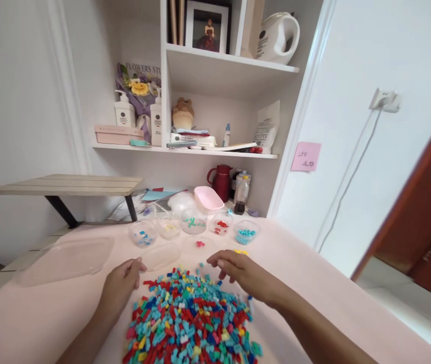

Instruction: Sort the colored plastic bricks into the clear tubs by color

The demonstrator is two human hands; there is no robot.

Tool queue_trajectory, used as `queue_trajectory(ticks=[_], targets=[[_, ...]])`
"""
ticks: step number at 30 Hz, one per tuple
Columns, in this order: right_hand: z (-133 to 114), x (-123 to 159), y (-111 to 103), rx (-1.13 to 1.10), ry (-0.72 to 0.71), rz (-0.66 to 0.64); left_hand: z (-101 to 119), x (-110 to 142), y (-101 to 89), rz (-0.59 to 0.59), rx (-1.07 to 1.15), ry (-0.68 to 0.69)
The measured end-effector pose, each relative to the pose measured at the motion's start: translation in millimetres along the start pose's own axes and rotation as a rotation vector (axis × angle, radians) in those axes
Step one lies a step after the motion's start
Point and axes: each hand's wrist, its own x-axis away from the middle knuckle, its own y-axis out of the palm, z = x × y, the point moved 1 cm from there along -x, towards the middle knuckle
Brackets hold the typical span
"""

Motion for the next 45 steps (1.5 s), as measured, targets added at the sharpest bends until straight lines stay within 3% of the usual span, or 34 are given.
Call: queue_trajectory(ticks=[3,6,10,17,20,24,30,37,45], targets=[[23.5,21.0,-19.1,0.136,0.127,0.076,0.2,-1.3,0.3,-0.002,-0.001,-0.003],[46.8,40.3,-30.2,0.416,0.255,0.095,0.0,-2.8,0.7,-0.006,-0.009,-0.014],[60.7,50.0,-23.3,0.598,0.321,0.060,0.0,-3.4,0.1,-0.017,-0.017,-0.011],[37.1,43.0,7.7,0.181,0.050,0.058,2.0,-1.7,-0.6,-0.016,-0.043,-0.003],[28.5,53.4,13.0,0.256,-0.045,0.081,3.0,-1.1,-0.3,-0.013,-0.036,-0.010],[25.4,64.4,30.4,0.494,-0.172,-0.071,5.3,0.4,-0.2,-0.004,-0.021,-0.021],[17.3,41.8,58.3,0.559,-0.234,-0.173,6.9,2.4,-0.3,0.007,-0.008,-0.009],[10.2,11.5,58.1,0.499,-0.287,-0.197,5.0,1.5,0.2,-0.001,-0.001,-0.014],[23.9,12.6,40.4,0.448,-0.211,-0.207,2.6,0.4,1.9,-0.006,0.010,-0.033]])
